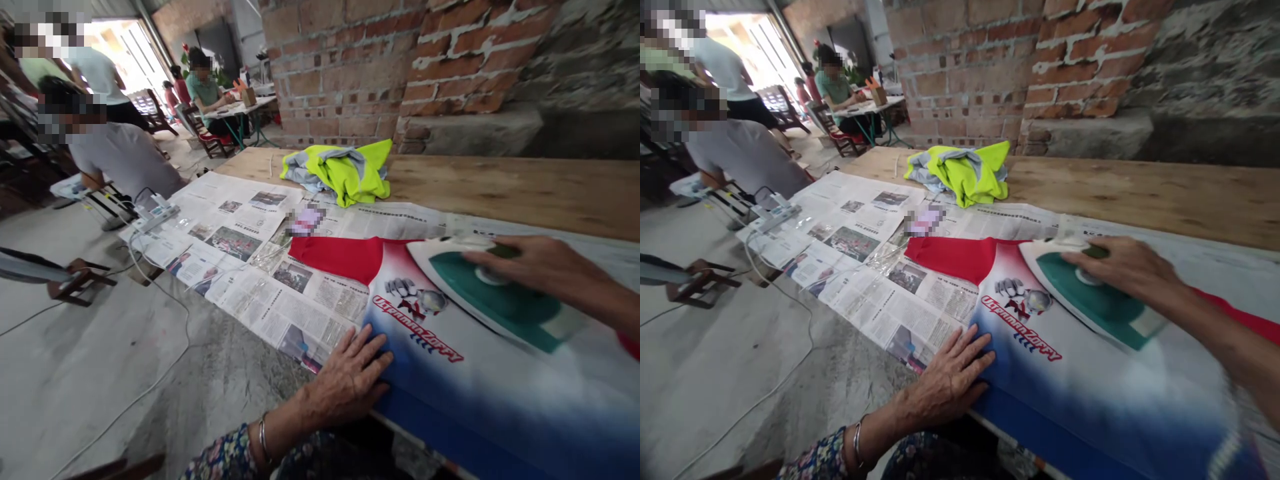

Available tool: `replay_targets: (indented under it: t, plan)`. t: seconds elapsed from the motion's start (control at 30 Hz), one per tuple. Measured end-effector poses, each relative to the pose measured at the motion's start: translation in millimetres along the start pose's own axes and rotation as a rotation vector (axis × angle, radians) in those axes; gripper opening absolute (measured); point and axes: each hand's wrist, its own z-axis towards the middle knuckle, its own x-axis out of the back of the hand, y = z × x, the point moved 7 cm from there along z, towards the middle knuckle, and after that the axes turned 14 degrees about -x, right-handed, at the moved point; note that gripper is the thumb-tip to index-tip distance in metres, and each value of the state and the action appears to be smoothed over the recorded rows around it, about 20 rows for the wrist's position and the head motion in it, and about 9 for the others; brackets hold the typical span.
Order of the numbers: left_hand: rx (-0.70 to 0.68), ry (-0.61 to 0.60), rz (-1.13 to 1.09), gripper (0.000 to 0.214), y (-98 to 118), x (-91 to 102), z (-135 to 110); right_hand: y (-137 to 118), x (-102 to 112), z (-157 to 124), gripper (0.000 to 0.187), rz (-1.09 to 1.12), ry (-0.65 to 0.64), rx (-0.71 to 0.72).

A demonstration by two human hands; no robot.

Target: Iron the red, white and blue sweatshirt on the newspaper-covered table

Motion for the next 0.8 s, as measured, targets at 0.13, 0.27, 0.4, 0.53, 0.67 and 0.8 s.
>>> replay_targets:
  t: [0.13, 0.27, 0.4, 0.53, 0.67, 0.8]
  plan:
    - [-0.024, 0.031, -0.022, 0.054, -3, 1.4, -1, -82, 28, -36, 0.043, -0.053, -0.145, -0.023]
    - [-0.056, 0.068, -0.023, 0.053, -3, 2.4, -2, -132, 41, -54, 0.035, -0.019, -0.159, 0.091]
    - [-0.066, 0.082, -0.021, 0.055, -3, 0.8, -2, -168, 42, -62, 0.03, 0.089, -0.147, 0.2]
    - [-0.063, 0.08, -0.018, 0.056, -3, -1.4, -3, -215, 31, -80, 0.033, 0.151, -0.201, 0.344]
    - [-0.054, 0.077, -0.038, 0.058, -4, -4.9, -3, -254, 9, -90, 0.047, 0.147, -0.272, 0.422]
    - [-0.046, 0.089, -0.057, 0.056, -4, -5.9, -4, -270, -2, -76, 0.054, 0.184, -0.249, 0.444]
